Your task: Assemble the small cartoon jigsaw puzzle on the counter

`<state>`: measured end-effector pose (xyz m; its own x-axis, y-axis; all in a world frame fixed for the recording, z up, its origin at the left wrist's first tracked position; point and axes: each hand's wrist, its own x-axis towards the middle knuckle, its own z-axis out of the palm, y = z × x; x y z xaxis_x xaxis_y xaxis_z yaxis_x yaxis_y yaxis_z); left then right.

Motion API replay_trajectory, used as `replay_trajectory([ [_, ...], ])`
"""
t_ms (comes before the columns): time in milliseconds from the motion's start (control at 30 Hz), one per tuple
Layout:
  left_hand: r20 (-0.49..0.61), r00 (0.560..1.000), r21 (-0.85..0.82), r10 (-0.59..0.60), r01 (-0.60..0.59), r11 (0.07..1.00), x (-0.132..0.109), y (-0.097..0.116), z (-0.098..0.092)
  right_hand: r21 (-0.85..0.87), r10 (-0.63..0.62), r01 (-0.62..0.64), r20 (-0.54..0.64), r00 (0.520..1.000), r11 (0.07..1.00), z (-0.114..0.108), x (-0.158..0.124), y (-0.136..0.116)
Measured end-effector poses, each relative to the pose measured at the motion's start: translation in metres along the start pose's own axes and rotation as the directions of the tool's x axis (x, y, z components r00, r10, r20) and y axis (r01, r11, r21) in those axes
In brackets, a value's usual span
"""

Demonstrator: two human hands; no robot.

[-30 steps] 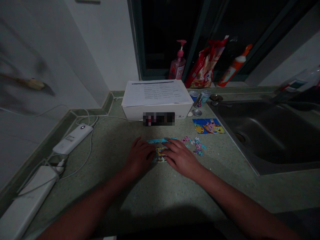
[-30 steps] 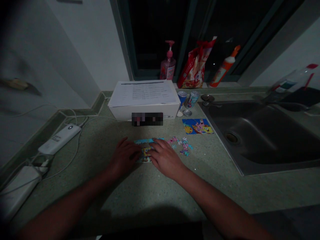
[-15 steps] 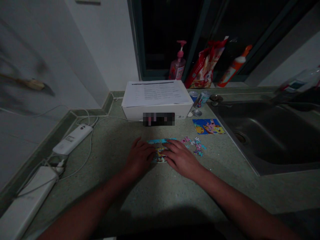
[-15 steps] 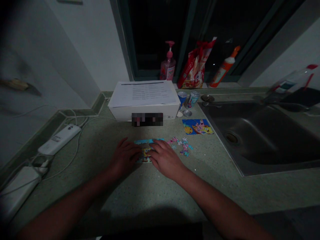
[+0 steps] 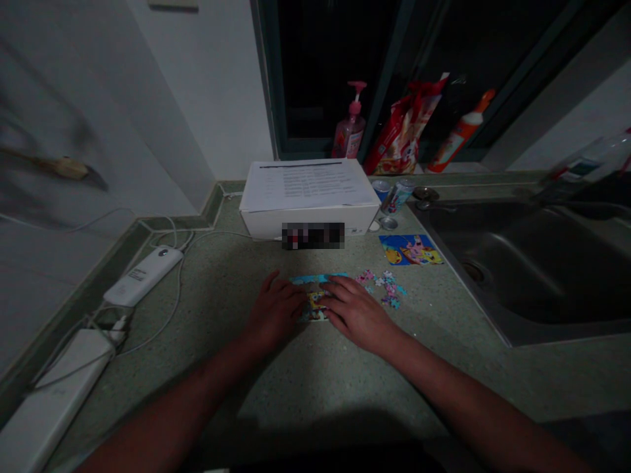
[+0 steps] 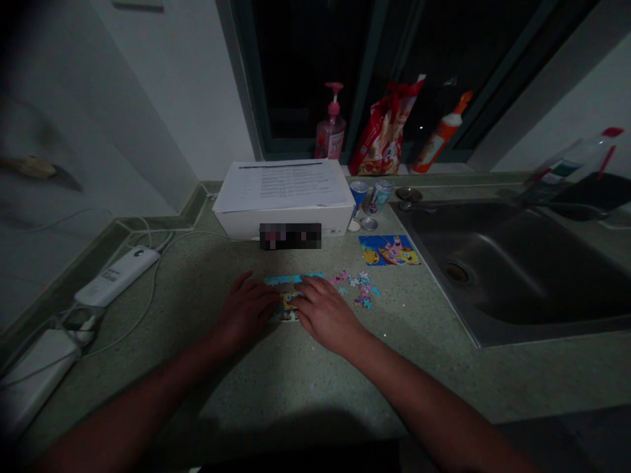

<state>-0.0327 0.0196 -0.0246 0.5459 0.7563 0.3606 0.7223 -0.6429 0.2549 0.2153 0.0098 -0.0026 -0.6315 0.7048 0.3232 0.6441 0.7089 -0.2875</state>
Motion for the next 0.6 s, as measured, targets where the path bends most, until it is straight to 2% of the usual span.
replay_trajectory([
  [433, 0.016, 1.000, -0.012, 0.002, -0.002, 1.000, -0.0009, 0.0011, -0.0017, 0.004, -0.001, 0.001, 0.004, 1.000, 1.000, 0.0016, -0.0006, 0.0010],
  [600, -0.035, 0.999, -0.032, -0.013, 0.012, 0.999, -0.0007, 0.0031, -0.0042, 0.006, -0.005, 0.005, -0.006, 1.000, 1.000, 0.0017, -0.0007, 0.0010],
])
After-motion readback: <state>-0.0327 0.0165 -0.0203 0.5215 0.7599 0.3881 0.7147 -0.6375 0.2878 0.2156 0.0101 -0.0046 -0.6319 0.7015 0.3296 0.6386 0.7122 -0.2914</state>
